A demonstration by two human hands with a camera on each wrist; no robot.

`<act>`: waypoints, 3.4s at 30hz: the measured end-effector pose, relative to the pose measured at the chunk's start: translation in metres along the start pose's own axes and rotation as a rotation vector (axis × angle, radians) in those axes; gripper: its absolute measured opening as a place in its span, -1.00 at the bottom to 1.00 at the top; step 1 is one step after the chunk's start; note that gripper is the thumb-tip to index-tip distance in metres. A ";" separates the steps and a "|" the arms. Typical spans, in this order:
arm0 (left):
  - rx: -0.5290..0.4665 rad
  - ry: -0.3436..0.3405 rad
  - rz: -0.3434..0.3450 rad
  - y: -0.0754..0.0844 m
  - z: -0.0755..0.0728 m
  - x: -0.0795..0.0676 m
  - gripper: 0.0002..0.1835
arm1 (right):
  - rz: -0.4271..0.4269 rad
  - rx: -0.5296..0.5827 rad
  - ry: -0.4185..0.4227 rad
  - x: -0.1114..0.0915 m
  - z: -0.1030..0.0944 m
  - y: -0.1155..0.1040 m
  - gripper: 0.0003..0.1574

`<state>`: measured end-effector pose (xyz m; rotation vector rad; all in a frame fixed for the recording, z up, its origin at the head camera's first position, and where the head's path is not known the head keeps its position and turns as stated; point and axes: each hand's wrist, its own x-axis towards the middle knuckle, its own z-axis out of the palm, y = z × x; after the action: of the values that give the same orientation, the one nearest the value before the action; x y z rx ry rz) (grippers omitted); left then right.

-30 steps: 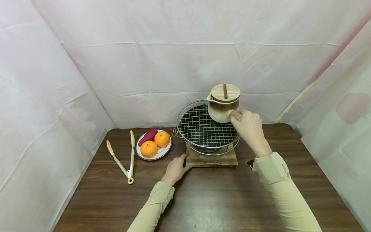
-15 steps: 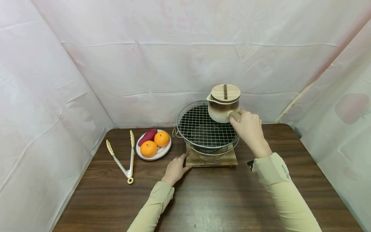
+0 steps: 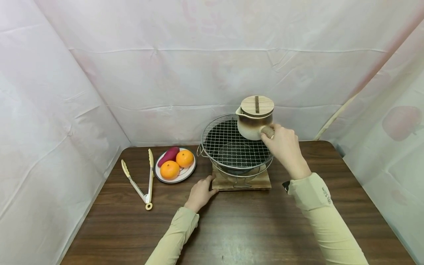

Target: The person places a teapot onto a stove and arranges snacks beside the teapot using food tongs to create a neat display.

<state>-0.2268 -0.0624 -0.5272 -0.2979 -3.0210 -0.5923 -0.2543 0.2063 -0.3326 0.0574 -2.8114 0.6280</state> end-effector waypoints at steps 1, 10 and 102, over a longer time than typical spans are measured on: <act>0.001 0.000 0.000 0.000 0.000 0.000 -0.43 | 0.001 0.003 0.002 0.000 0.000 0.000 -0.33; -0.005 0.009 0.007 -0.001 0.002 -0.001 -0.43 | -0.012 0.015 0.035 -0.003 -0.001 0.004 -0.23; -0.013 0.001 -0.002 0.000 0.003 -0.002 -0.45 | 0.021 0.049 -0.229 -0.091 0.115 0.096 -0.32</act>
<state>-0.2254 -0.0618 -0.5304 -0.2945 -3.0182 -0.6124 -0.2036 0.2428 -0.4961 0.1158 -3.0192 0.7377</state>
